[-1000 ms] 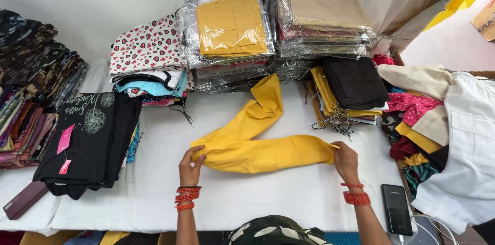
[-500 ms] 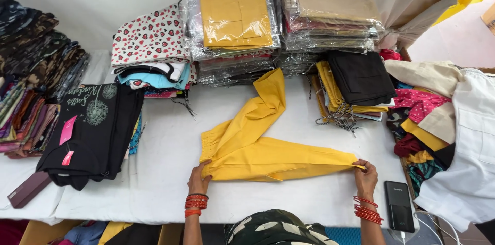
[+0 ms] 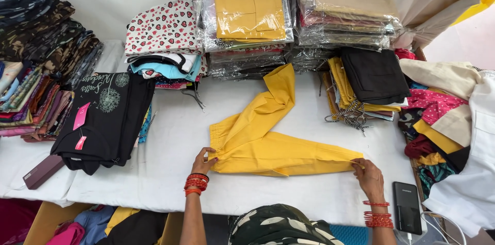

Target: The person folds a pair of yellow pants on a white table, smoothing the fabric and aligning the edges before stacking them. They then unfold and fold a pair of white pants using the same method, ensuring the garment is neatly arranged on the table.

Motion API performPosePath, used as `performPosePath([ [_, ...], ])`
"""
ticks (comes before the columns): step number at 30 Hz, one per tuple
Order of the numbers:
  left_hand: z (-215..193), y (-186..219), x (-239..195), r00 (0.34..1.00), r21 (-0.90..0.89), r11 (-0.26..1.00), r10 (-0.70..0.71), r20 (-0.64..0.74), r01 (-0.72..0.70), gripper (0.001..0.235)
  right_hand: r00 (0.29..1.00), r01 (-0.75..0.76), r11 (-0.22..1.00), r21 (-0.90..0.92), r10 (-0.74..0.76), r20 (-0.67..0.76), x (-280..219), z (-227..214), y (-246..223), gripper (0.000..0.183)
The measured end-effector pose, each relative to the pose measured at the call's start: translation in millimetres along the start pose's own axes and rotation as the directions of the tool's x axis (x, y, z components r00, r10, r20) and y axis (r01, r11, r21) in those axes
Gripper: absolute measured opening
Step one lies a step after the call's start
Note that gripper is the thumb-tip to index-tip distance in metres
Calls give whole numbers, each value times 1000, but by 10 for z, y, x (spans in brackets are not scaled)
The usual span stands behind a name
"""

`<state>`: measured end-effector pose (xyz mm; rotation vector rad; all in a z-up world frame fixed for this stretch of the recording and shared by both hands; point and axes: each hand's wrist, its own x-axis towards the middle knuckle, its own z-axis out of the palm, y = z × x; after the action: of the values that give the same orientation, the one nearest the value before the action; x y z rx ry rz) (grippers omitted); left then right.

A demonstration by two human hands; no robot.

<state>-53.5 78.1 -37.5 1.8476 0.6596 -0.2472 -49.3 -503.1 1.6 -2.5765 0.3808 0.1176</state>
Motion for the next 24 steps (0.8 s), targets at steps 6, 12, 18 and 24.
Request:
performPosePath([
  [6,-304,-118,721,916,-171,948,307,259,-270,19,992,55,968,244,-80,95,650,39,346,24],
  [12,-779,1548,868,796,-317,733,582,-166,-602,24,996,89,965,245,-87,-17,890,-640,-622,18],
  [18,-961,1758,547,706,-362,612,661,-253,-703,25,915,390,735,555,-243,-321,966,-526,-734,15],
  [24,-478,-758,731,916,-177,899,395,-62,-400,17,989,146,915,376,-132,-64,610,366,268,24],
])
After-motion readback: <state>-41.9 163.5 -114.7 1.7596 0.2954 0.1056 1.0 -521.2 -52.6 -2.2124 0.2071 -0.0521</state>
